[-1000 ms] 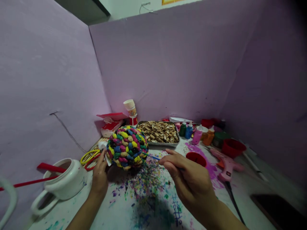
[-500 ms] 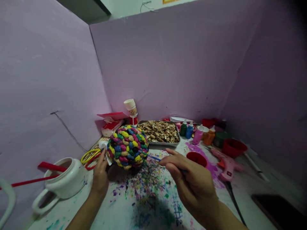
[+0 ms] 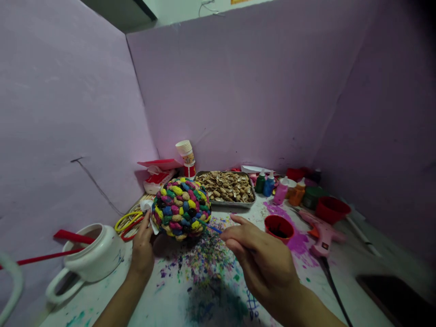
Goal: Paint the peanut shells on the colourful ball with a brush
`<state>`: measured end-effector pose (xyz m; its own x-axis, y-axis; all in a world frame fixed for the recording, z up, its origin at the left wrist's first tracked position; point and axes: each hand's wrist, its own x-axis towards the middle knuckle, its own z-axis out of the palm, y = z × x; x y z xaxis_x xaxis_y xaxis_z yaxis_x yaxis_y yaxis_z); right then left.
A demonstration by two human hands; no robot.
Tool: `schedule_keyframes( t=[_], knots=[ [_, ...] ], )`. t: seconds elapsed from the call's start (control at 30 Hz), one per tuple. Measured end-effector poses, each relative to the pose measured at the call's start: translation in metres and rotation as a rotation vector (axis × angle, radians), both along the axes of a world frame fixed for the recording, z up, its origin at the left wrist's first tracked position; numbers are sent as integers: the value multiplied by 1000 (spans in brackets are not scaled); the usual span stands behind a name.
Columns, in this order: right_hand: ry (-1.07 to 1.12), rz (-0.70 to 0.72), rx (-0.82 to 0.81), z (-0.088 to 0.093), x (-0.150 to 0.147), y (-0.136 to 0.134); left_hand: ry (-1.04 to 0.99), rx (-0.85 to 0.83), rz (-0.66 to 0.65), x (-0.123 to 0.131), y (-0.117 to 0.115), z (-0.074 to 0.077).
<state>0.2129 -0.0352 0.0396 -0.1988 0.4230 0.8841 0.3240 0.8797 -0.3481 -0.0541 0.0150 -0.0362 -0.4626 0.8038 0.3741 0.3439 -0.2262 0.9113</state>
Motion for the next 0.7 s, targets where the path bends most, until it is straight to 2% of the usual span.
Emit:
schedule_keyframes(
  t=[0.5,0.7],
  knots=[
    [14,-27,4,2,3,-1,24,-27,59,8,-5,16],
    [28,-36,15,2,3,1,78,-13,58,7,-4,15]
  ],
)
